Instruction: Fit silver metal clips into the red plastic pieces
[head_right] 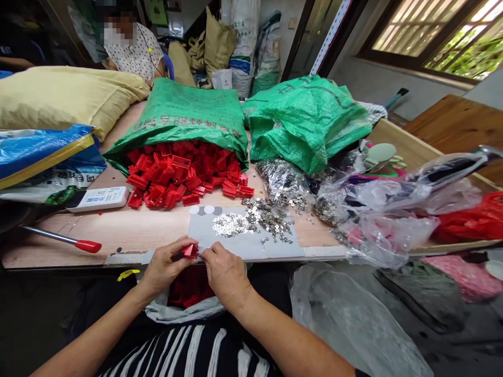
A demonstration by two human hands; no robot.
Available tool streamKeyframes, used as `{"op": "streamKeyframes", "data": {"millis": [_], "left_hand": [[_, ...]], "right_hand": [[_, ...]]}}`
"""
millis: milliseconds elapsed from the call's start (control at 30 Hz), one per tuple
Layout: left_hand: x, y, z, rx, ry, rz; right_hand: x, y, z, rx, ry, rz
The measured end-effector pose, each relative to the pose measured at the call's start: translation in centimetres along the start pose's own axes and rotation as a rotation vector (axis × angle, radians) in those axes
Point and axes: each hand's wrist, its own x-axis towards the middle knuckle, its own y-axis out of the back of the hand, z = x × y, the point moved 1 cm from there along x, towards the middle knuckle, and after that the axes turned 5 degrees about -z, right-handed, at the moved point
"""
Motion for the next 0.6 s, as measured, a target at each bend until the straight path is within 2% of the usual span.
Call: {"op": "streamKeyframes", "data": {"millis": [100, 200, 333, 533, 600], "left_hand": [[-0.2, -0.2, -0.1, -0.002, 0.013, 0.028], [-0.4, -0.4, -0.1, -0.011, 0.025, 0.049], [-0.8, -0.5, 0.2, -0.06, 0.019, 0.066], [-1.6, -0.5, 1.7, -0.111, 0.024, 0.121], [-1.8, -0.5, 2.1, -0.141, 0.029, 0.14]], "right_hand": [[0.1, -0.2, -0.9, -0.092, -0.04, -0.012], [0.3, -0.2, -1.2, -0.084, -0.047, -0.004], [0.0, -0.1, -0.3, 0.088, -0.001, 0.022], [-1.4, -0.5, 1.2, 0.389, 0.077, 0.186], [-1.8, -0.5, 1.4, 0.491, 0.104, 0.164]]}}
